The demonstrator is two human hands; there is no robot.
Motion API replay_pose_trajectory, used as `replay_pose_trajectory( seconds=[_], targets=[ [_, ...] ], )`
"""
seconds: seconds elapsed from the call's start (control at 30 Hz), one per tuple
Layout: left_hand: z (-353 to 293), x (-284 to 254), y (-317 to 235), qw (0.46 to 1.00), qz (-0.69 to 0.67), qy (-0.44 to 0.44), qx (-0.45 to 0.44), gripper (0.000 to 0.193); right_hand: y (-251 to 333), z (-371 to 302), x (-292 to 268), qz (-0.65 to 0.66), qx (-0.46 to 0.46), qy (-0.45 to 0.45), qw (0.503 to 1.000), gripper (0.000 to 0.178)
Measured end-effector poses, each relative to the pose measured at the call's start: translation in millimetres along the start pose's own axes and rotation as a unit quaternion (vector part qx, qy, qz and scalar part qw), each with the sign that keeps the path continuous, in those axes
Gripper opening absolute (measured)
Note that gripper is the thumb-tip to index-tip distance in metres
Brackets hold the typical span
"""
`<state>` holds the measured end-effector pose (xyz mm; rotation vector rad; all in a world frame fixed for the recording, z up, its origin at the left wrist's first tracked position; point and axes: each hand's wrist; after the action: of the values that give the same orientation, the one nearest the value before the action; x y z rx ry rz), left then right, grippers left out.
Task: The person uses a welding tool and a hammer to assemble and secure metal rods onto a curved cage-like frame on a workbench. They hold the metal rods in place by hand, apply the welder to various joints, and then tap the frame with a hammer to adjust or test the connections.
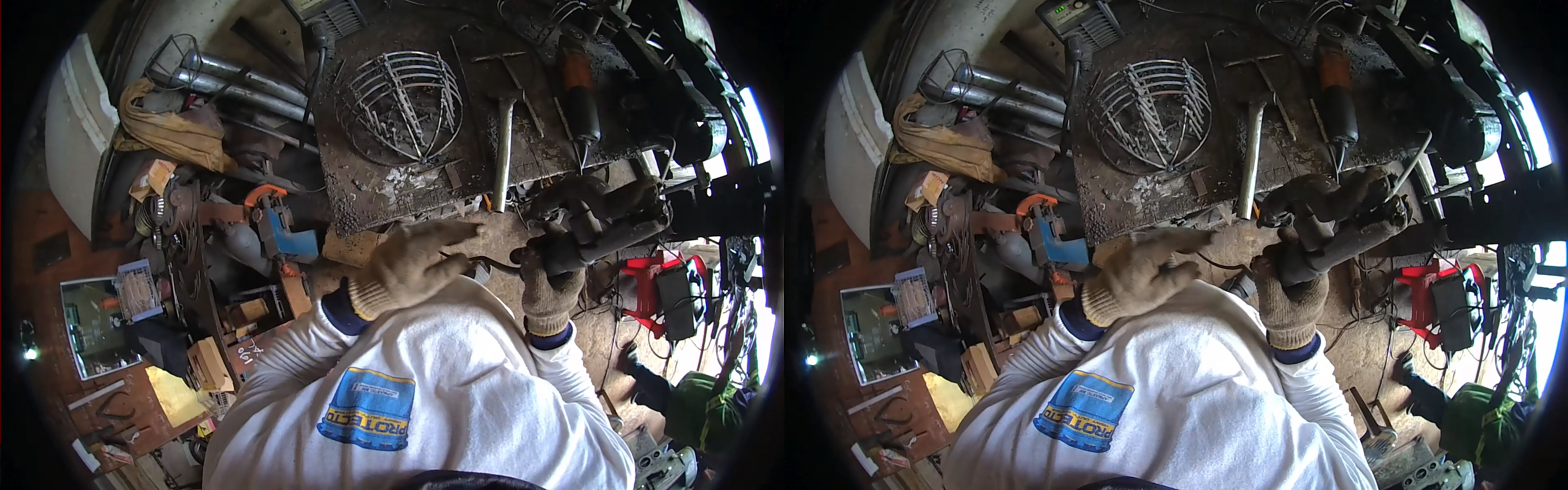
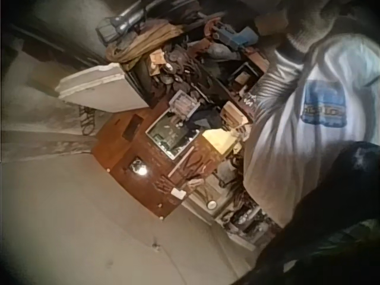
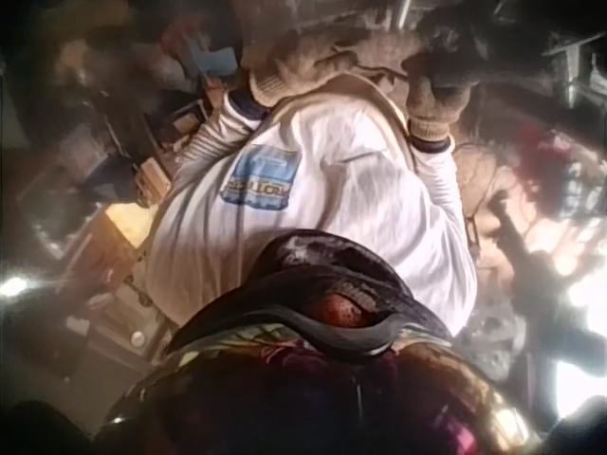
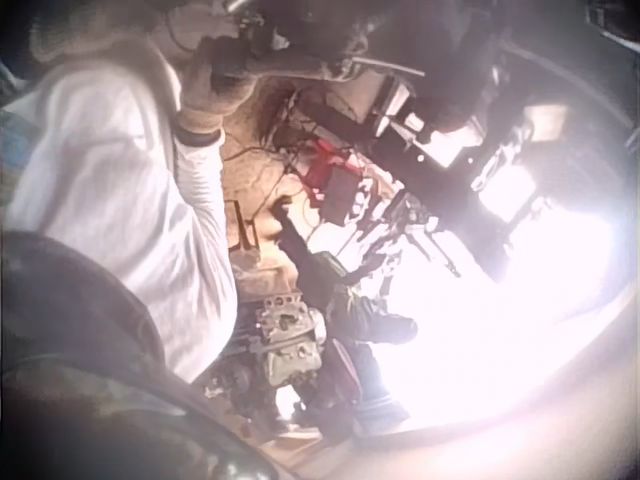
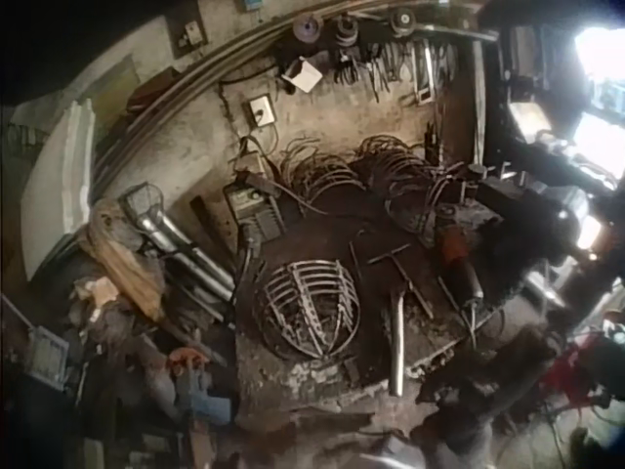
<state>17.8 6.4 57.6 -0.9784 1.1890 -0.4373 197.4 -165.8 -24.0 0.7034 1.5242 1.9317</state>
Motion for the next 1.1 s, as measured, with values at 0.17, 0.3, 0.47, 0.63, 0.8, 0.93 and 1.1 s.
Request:
replay_pose_trajectory(
  seconds=[0.17, 0.3, 0.47, 0.63, 0.8, 0.93, 1.1],
  targets=[
    [-34, -6, 26, 0.983, 0.119, -0.062, -0.126, 0.037, 15, 12, -7, 0.040, 0.048, -0.005, 0.998, 0.057],
    [-48, -10, 36, 0.966, 0.119, -0.093, -0.211, 0.033, 6, 11, -19, 0.029, 0.041, 0.009, 0.999, 0.053],
    [-84, -1, 79, 0.974, 0.084, -0.089, -0.192, 0.030, 0, 9, -19, 0.049, 0.029, -0.004, 0.998, 0.049],
    [-185, 36, 139, 0.898, 0.301, 0.173, -0.270, 0.025, -3, 9, -28, -0.006, 0.020, 0.011, 1.000, 0.045],
    [-221, 57, 128, 0.898, 0.180, 0.218, -0.337, 0.025, 2, 7, -26, 0.023, 0.042, 0.011, 0.999, 0.043],
    [-214, 42, 100, 0.846, 0.192, 0.343, -0.360, 0.028, 4, 8, -25, 0.047, 0.048, 0.029, 0.997, 0.044],
    [-234, 54, 90, 0.872, 0.148, 0.342, -0.316, 0.029, 3, 11, -24, 0.007, 0.043, 0.076, 0.996, 0.049]
  ],
)
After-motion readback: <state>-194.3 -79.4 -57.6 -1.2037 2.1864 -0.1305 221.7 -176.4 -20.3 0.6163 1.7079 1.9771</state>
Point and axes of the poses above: each hand's wrist, its own z-axis towards the middle knuckle, its own x-axis out of the palm, y = z × x, and after that the axes turned 1 degree about -z, right-handed
